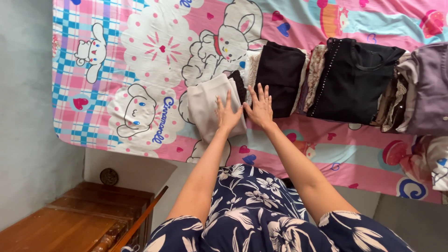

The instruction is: The person removes folded clothes from a wardrobe shelf and places them onto a bed, then smooths out the paper liner on the shelf by hand.

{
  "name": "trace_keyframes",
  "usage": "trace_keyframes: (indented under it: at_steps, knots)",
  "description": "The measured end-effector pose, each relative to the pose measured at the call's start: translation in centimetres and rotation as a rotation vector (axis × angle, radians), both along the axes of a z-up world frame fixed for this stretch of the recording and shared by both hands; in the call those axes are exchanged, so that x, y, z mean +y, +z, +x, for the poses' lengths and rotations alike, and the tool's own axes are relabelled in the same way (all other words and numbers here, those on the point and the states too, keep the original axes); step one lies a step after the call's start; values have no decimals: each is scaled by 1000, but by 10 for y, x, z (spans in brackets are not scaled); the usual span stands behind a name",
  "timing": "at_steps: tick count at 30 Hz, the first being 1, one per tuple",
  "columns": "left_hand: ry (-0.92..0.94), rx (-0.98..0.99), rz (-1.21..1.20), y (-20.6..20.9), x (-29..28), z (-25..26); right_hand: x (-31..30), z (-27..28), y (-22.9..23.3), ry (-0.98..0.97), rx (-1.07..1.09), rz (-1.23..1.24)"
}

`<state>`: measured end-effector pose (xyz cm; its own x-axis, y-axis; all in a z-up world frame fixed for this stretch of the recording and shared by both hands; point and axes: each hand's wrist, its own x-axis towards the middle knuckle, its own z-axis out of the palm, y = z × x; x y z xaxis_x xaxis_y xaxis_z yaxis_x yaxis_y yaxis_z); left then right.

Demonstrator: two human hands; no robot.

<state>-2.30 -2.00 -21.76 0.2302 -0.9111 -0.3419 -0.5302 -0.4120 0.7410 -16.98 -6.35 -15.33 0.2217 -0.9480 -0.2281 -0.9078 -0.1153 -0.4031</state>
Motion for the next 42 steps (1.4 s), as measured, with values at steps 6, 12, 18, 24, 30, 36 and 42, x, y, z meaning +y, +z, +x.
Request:
trace_keyframes:
  at_steps: [6, 12, 18, 24, 30, 36, 42]
  knots:
    - [-108, 43, -25, 28, -34, -29, -5, -24, -6, -158, -45, -35]
    - [-178, 39, 6, 28, -59, -58, -13, -57, -11, -356, -114, -5]
    - [-268, 0, -13, 23, -80, -85, -24, -88, -27, -547, -231, -40]
    - [-169, 6, -77, 14, -102, -108, -39, -106, -38, -703, -306, -1]
    - [-8, 96, -3, 10, -115, -116, -52, -117, -60, -753, -426, 20]
    - [60, 70, 152, 15, -124, -115, -58, -125, -77, -771, -389, 20]
    - [79, 14, 264, 27, -130, -101, -69, -132, -66, -871, -384, 139]
